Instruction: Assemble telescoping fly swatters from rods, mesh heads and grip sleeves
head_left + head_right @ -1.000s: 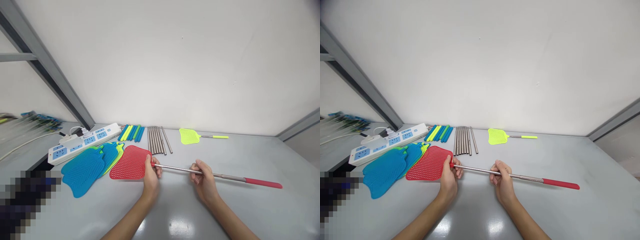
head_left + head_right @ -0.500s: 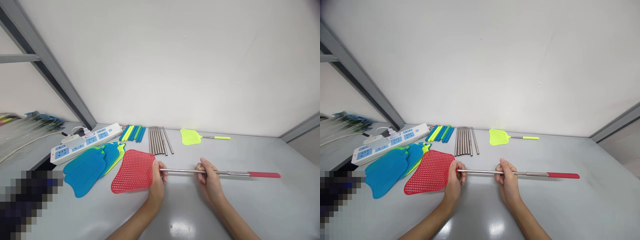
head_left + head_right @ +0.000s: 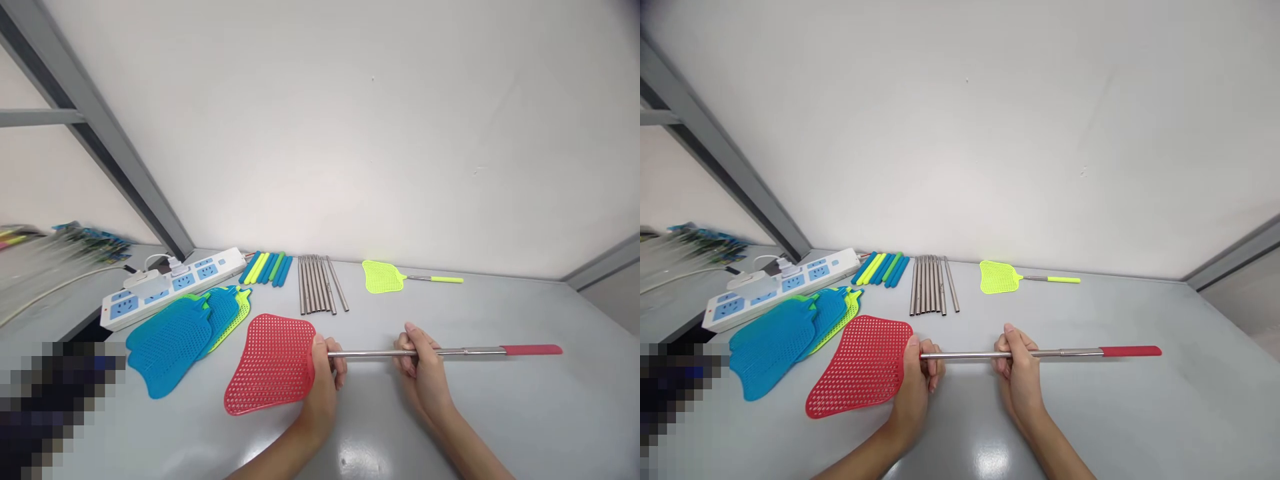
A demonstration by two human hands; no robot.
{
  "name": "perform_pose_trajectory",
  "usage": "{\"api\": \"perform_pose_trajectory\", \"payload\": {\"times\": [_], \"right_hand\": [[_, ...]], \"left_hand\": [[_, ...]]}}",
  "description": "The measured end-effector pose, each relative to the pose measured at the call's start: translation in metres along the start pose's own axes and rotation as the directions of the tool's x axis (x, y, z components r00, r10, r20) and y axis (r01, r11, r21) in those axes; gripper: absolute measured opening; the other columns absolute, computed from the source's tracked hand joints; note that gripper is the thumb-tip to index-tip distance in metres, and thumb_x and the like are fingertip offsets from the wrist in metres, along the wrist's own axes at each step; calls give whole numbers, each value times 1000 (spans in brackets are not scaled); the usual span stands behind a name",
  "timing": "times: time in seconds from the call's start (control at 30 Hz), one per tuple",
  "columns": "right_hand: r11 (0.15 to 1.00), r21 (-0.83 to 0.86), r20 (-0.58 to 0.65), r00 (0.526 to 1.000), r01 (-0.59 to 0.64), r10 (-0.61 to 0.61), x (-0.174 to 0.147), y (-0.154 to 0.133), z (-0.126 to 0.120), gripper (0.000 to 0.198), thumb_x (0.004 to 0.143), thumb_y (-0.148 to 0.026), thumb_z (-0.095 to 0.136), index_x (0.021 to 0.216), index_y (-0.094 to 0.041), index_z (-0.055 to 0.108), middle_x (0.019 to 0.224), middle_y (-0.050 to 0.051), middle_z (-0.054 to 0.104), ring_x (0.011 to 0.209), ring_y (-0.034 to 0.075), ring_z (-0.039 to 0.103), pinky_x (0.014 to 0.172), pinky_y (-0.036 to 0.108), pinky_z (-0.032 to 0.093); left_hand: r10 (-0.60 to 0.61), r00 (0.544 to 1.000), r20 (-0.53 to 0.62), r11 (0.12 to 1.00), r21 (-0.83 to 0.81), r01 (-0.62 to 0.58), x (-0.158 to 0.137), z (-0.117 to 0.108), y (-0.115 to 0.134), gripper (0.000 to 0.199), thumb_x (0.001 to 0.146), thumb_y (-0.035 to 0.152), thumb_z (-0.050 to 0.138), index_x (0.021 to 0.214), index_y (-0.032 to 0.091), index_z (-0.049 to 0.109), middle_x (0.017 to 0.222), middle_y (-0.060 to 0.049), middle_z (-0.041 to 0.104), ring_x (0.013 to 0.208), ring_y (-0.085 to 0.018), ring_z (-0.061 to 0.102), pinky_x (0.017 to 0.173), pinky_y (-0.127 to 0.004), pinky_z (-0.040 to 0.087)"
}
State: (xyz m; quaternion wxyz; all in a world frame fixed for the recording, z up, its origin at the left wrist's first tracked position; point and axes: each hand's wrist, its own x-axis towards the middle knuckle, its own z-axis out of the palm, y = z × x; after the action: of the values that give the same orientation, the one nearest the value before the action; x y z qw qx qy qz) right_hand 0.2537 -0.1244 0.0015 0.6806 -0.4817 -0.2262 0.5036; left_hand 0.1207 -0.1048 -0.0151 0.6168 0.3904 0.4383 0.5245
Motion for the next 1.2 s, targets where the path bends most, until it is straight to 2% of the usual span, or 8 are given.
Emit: {"api": "perform_pose_trajectory", "payload": {"times": [0.17,0.5,0.87,1.1,1.2], "right_hand": [[1000,27,-10,1000,-10,10,-3,5,2,40,77,-29,48,41,-16,36,33,-5,33,35,6,24,38,23,17],[997,80,-28,1000,-10,12,-8,16,4,39,77,-30,48,43,-17,34,34,-5,31,36,6,23,38,23,18],[987,159,-66,997,-16,27,-20,23,15,38,78,-30,48,44,-17,36,35,-5,33,35,7,24,38,23,19],[985,156,50,996,-78,71,-17,21,21,37,78,-34,46,46,-17,36,33,-7,30,34,6,18,38,22,17],[991,115,51,997,-63,57,-12,17,18,37,78,-34,47,46,-17,36,35,-6,30,35,6,19,38,23,16]], "left_hand": [[17,1000,-19,1000,-8,-17,-1,2,0,46,84,42,21,45,19,28,39,5,29,40,-8,27,44,-22,24],[-52,998,-46,997,-66,49,-3,7,1,47,80,49,25,43,20,24,35,6,25,35,-8,24,41,-23,22],[-57,996,-73,997,-65,52,-6,9,1,47,80,48,27,41,21,24,33,5,25,33,-8,24,38,-24,23],[-81,995,-64,997,-17,80,-8,14,14,48,79,45,29,37,21,25,32,4,26,34,-9,28,40,-24,25],[-111,992,-53,994,11,112,-8,14,14,48,80,42,27,37,20,26,32,4,28,35,-9,30,41,-23,25]]}}
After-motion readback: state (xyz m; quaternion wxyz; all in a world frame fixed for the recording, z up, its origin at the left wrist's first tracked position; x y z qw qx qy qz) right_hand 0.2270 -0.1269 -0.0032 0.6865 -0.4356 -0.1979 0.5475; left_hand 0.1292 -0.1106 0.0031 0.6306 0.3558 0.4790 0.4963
